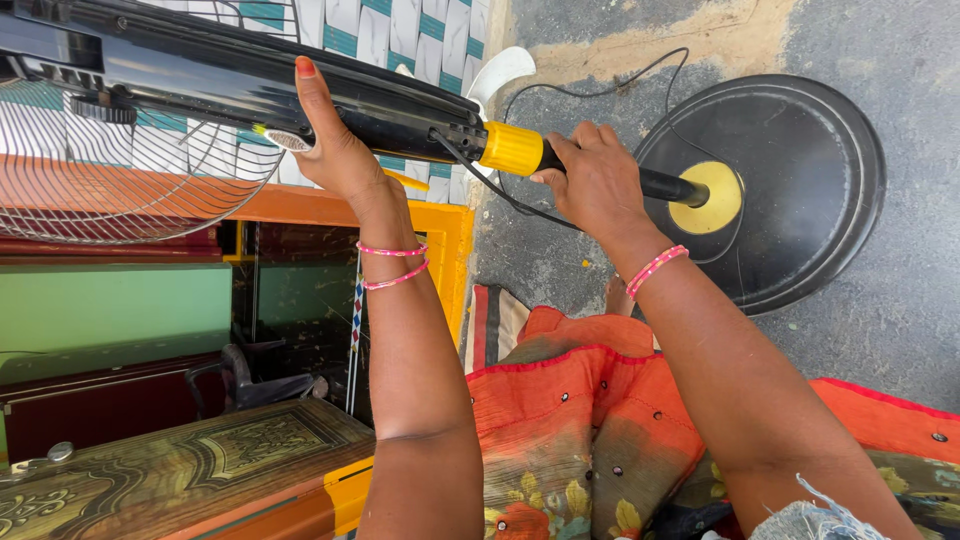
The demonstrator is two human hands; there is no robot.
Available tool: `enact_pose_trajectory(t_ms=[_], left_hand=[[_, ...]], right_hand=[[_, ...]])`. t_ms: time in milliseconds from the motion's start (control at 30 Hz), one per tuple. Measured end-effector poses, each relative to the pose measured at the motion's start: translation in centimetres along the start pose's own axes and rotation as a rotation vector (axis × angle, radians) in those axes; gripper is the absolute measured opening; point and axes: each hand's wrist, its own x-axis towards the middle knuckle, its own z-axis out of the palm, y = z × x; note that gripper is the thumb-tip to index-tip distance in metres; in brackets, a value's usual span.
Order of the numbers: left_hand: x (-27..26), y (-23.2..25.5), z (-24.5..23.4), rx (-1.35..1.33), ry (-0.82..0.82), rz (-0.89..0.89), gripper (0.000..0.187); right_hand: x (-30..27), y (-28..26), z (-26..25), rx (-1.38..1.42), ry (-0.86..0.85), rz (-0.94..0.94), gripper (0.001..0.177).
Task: The person uses a toothbrush to clean the neck of a standing electric fan, then uses a screwdriver to adjust a screw on the fan's neck. The person continues to clean and adjust the fan's neck throughout the episode.
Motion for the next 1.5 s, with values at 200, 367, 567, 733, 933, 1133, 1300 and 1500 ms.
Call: enact_pose_trajectory(t_ms=[200,367,567,733,933,1133,1300,1500], left_hand=[[0.1,-0.3,-0.8,-0.017,-0.015,-0.013,0.068],[2.0,-0.9,-1.9,-0.024,-0.049,-0.038,0.074],[4.1,-1.6,-2.5,0.014,-0.042,-0.094,0.081],[4.8,-2.2,-2.7,-0.020,-0.073,-0.067,0.085],[4.8,-2.4,-4.7,0.228,-0.068,-0.070,0.100],[8.0,-2.2,-7.9,0.259,-0.213,-0.122,0.113],[9.2,-2.4,-7.5,-0.011,-0.644,-0.115,0.102],[7.7,-1.6,-7.0,-0.150,-0.786,-0.132,0.083]], right_hand=[[-0.2,-0.2,-0.3,0.001,0.001,0.004,0.050],[0.0,-1.1,0.9,-0.051,0.002,0.040,0.050],[0.6,-1.7,1.9,-0.051,-0.002,0.035,0.052],[0.3,-1.8,2.4,-0.035,0.030,0.029,0.051],[-0.1,-2.1,1.8,-0.036,0.011,0.037,0.050],[-0.2,-1.7,1.7,-0.029,0.007,0.048,0.053],[-0.1,-1.5,1.5,-0.014,-0.019,0.032,0.057],[-0.3,-1.7,1.4,-0.012,-0.053,0.054,0.059]])
